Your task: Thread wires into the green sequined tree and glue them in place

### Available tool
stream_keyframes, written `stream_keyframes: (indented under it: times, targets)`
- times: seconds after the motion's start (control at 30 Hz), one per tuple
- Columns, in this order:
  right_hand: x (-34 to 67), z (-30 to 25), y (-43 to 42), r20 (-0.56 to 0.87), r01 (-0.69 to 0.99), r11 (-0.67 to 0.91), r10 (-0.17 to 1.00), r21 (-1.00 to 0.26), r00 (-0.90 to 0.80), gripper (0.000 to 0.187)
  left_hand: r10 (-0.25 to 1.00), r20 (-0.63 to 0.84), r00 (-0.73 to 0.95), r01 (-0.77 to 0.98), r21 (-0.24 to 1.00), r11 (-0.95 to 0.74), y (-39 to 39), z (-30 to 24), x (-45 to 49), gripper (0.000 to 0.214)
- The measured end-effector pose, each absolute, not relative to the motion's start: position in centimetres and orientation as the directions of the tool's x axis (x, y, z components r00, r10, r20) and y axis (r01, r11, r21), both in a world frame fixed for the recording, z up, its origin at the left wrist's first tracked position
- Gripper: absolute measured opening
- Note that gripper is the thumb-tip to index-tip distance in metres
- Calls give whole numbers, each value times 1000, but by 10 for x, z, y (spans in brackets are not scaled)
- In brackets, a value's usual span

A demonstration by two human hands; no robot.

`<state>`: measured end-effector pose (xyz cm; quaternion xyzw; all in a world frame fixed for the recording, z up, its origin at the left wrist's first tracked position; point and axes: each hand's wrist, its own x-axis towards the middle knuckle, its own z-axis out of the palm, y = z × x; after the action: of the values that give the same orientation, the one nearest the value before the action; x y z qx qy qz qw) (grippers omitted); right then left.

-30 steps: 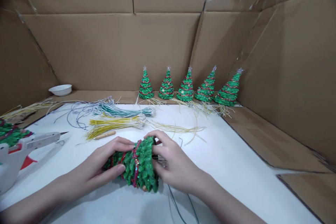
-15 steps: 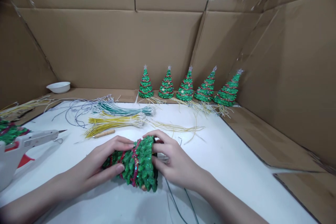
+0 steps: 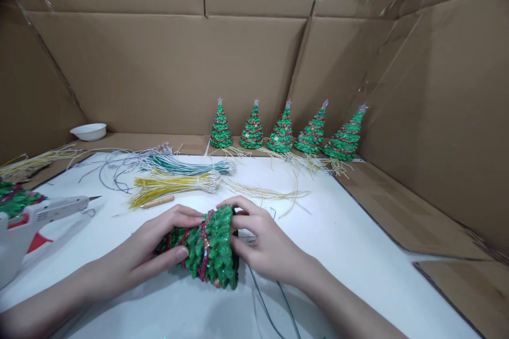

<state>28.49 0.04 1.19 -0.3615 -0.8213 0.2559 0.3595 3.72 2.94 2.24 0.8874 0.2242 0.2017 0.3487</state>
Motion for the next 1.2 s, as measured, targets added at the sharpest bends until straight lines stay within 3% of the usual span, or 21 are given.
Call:
stream_keyframes:
  times: [1.2]
  targets:
    - [286, 13, -2, 387, 433, 600, 784, -673, -485, 27, 546, 204, 813, 270, 698, -663, 29, 24, 37, 29]
